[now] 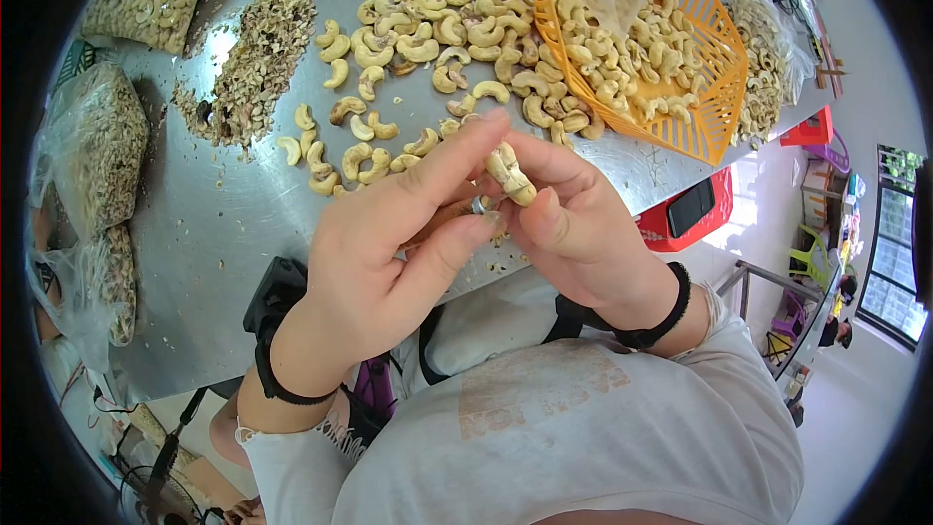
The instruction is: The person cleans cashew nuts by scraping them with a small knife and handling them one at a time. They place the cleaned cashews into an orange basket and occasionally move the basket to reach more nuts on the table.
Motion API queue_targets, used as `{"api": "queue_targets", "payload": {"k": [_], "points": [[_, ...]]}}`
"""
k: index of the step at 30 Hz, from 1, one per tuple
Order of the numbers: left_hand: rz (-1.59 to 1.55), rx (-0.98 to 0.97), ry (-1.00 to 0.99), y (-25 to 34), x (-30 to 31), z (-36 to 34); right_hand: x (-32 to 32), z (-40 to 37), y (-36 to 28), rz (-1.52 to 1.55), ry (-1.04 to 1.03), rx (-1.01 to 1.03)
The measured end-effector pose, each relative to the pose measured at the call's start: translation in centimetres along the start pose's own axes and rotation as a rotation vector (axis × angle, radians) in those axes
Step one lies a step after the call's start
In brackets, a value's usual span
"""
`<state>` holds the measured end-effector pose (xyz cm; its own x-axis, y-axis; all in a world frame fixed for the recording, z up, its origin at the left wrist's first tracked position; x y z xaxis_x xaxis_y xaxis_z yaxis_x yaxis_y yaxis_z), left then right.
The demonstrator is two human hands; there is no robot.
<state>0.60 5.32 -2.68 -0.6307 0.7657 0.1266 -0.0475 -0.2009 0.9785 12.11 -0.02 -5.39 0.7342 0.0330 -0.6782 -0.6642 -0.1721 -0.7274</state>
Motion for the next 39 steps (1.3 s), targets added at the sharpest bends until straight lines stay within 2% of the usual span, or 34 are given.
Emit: {"api": "queue_targets", "payload": {"k": [10, 12, 16, 18, 21, 23, 25, 26, 28, 30, 34, 35, 39], "points": [[0.142, -0.072, 0.088, -0.3, -0.1, 0.0, -0.5, 0.3, 0.4, 0.097, -0.043, -0.007], [0.391, -0.215, 0.139, -0.1, 0.0, -0.1, -0.6, 0.3, 0.6, 0.103, -0.02, 0.002], [0.489, -0.15, 0.118, 0.1, 0.0, -0.3, -0.4, 0.4, 0.8, 0.135, -0.019, -0.016], [0.579, -0.295, 0.187, 0.1, 0.0, -0.4, -0.5, 0.3, 0.9, 0.137, 0.001, -0.009], [0.549, -0.354, 0.238, -0.1, 0.3, 0.0, -0.4, 0.4, 0.8, 0.125, 0.014, -0.006], [0.538, -0.332, 0.238, -0.1, 0.3, -0.1, -0.4, 0.5, 0.5, 0.112, 0.008, -0.009], [0.526, -0.311, 0.237, 0.1, 0.5, -0.2, -0.1, 0.6, 0.2, -0.025, 0.054, -0.043], [0.497, -0.238, 0.192, 0.1, 0.5, -0.2, 0.1, 0.6, 0.0, -0.025, 0.054, -0.043], [0.468, -0.165, 0.147, 0.0, 0.6, 0.0, 0.5, 0.5, -0.6, -0.232, 0.052, -0.082], [0.45, -0.175, 0.087, 0.0, 0.5, 0.2, 0.4, 0.6, -0.9, -0.251, 0.052, -0.065], [0.45, -0.149, 0.086, 0.2, 0.4, 0.3, 0.6, 0.5, -1.4, -0.293, 0.06, -0.088], [0.37, -0.12, 0.085, -0.1, 0.4, 0.2, 0.6, 0.5, -1.3, -0.293, 0.06, -0.087], [0.248, -0.069, 0.063, -0.1, 0.5, 0.2, 0.5, 0.4, -1.1, -0.147, 0.035, -0.075]]}}
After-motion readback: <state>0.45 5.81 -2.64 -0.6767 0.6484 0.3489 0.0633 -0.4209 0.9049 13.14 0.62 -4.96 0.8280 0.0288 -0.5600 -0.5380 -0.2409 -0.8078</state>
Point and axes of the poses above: each hand's wrist, its own z-axis towards the middle knuckle, its own x-axis out of the back of the hand, y = z × x, the point moved 4 cm from there along z, towards the middle knuckle, and after that the axes turned 4 degrees about -y, right-handed, at the moved point
